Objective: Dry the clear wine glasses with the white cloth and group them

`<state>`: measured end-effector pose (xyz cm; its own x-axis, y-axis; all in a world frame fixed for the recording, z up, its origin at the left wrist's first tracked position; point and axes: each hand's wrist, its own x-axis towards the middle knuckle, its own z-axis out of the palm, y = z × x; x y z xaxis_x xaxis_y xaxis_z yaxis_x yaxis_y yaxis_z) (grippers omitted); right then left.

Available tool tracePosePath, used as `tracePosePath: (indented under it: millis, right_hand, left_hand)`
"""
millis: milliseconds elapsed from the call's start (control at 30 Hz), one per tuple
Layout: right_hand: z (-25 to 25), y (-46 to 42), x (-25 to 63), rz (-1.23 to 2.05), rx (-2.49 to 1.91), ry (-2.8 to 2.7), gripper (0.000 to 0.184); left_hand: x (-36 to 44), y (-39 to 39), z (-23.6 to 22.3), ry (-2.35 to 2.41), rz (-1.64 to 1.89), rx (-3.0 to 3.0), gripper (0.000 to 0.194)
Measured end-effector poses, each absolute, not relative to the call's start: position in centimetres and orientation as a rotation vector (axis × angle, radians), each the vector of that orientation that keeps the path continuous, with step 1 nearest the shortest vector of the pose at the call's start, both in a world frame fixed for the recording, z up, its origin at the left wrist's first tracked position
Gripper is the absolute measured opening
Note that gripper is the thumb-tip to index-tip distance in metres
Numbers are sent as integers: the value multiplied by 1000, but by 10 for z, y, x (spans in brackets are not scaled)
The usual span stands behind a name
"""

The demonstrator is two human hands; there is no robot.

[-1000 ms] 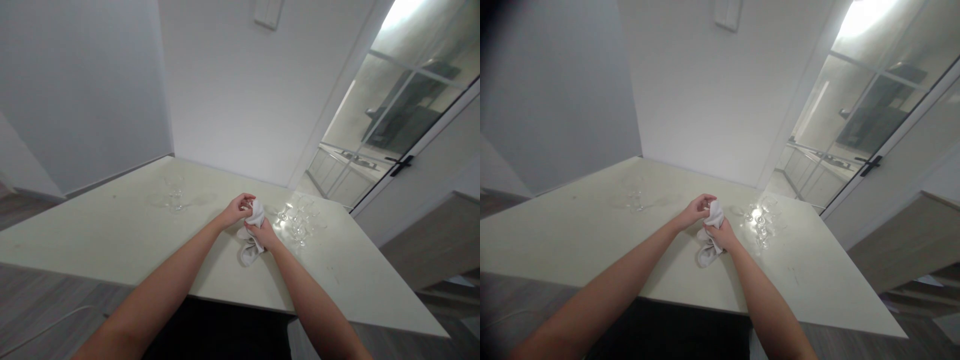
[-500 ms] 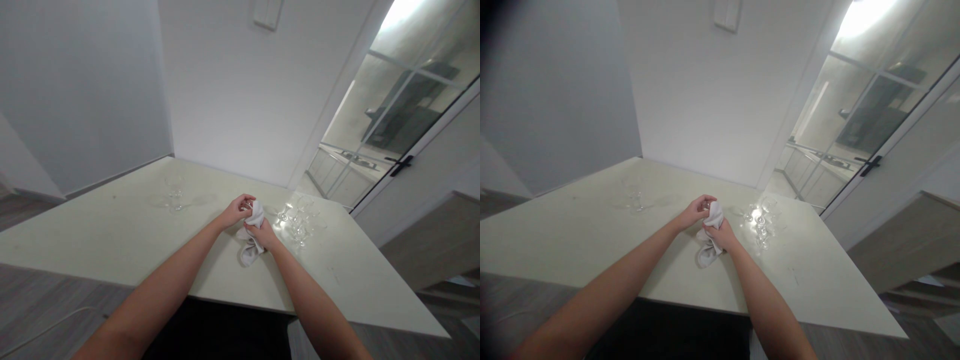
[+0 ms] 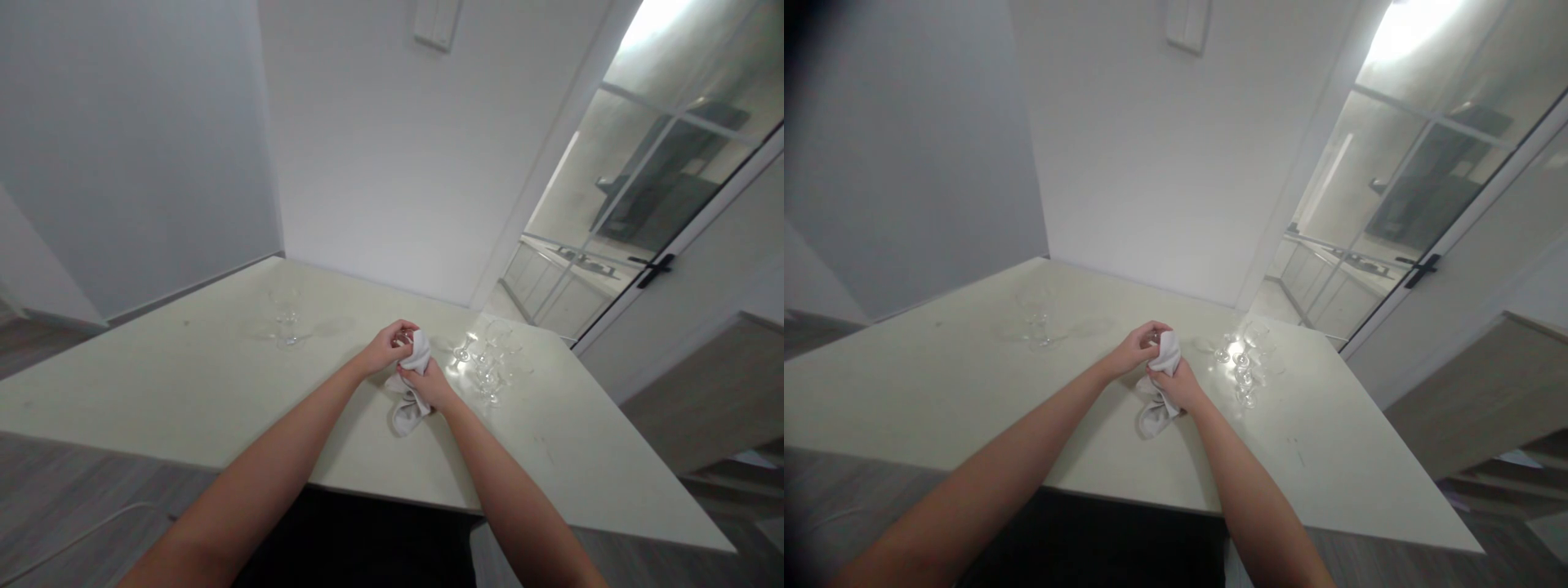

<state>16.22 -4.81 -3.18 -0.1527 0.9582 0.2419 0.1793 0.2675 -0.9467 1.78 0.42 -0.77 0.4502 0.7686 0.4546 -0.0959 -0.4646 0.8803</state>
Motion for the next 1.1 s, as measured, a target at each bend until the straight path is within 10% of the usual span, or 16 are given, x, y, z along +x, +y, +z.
tracePosePath:
  millis: [1100]
  right_hand:
    - [-28,-51,161,979,-1102,-1615,35]
  left_hand:
    - [18,4,-7,570,1154,1780,37]
